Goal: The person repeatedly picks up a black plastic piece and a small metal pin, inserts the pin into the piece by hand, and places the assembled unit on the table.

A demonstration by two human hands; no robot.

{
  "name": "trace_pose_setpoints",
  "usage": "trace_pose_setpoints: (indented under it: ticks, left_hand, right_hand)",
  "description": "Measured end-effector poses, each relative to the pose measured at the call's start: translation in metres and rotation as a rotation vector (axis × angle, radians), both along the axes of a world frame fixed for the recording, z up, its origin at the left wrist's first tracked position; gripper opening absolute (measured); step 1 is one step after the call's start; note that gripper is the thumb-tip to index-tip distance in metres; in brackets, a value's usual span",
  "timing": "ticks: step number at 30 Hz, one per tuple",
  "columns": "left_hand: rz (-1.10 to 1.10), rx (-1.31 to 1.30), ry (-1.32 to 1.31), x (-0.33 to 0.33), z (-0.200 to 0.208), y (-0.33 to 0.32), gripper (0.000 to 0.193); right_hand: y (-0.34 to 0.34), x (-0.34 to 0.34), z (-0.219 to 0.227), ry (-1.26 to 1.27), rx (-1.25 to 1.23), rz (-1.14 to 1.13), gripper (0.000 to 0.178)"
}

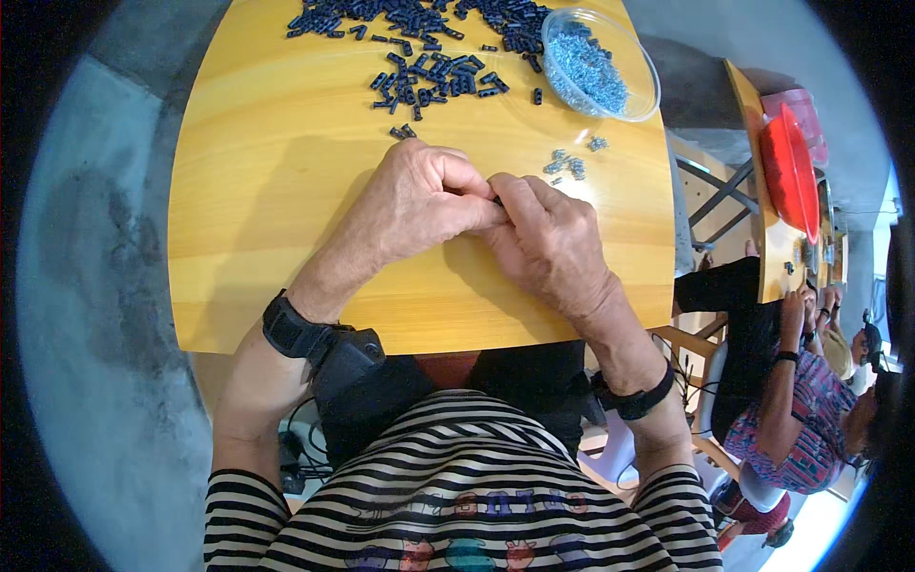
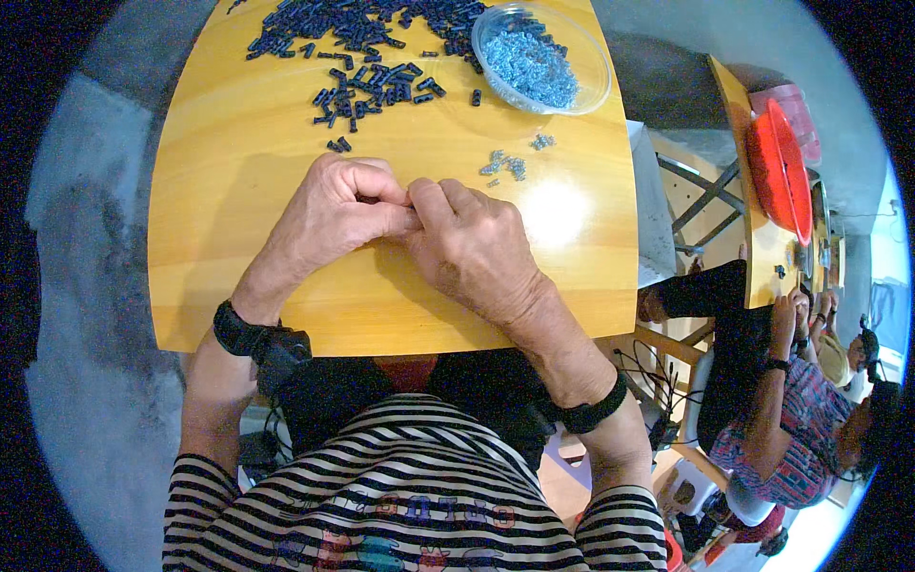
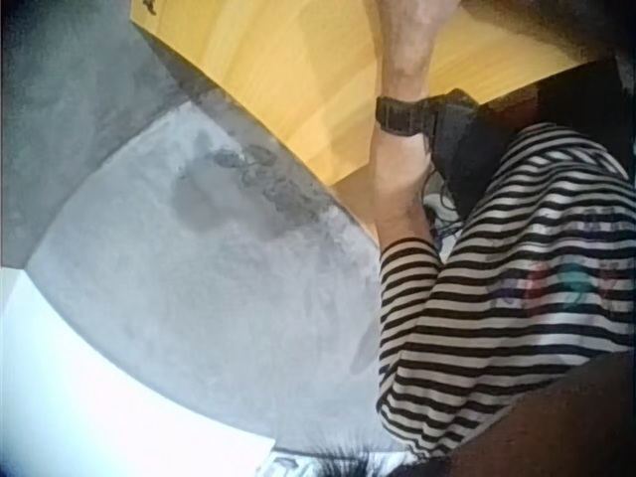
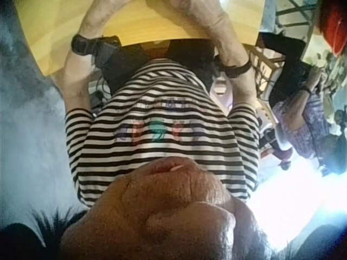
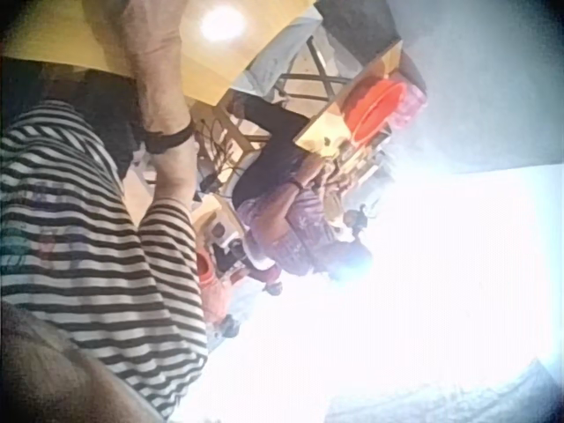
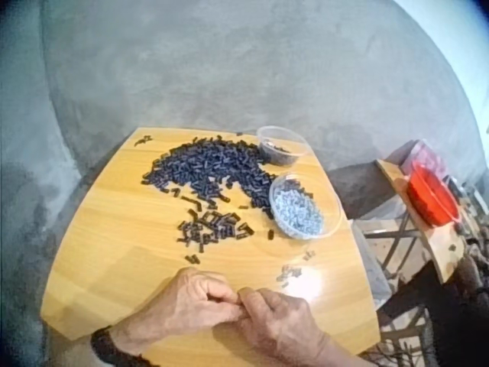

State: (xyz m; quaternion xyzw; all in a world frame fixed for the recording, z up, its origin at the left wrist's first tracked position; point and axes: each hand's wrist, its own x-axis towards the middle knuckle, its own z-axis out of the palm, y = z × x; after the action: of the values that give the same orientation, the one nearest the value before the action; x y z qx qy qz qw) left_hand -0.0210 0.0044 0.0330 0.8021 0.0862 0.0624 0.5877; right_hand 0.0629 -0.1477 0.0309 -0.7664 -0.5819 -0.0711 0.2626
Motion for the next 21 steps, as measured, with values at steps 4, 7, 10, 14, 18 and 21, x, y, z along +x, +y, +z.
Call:
trace_pose_setpoints:
  ticks: [4, 7, 10, 14, 18, 21]
  left_hand:
    - [-0.035, 0.003, -0.017, -0.002, 0.004, -0.002, 0.011]
    - [-0.056, -0.058, -0.102, -0.004, 0.001, -0.006, 0.012]
    - [0.022, 0.042, -0.076, -0.011, 0.008, 0.004, 0.013]
    - [0.246, 0.040, -0.303, -0.008, 0.003, 0.027, 0.010]
    - [0.502, 0.155, -0.387, -0.017, 0.008, 0.053, 0.007]
    - [0.549, 0.270, -0.370, -0.021, 0.004, 0.063, 0.006]
  right_hand:
    - [-0.004, 0.000, 0.004, 0.068, 0.038, 0.011, 0.017]
    - [-0.016, -0.002, 0.008, 0.200, 0.085, -0.029, 0.021]
    - [-0.040, 0.006, 0.022, 0.322, 0.112, -0.201, 0.022]
    - [-0.107, 0.066, 0.028, 0.279, 0.248, -0.479, 0.021]
    - [-0.163, 0.121, 0.019, 0.105, 0.032, -0.736, 0.021]
    - [-0.209, 0.172, -0.020, 0.127, -0.116, -0.819, 0.031]
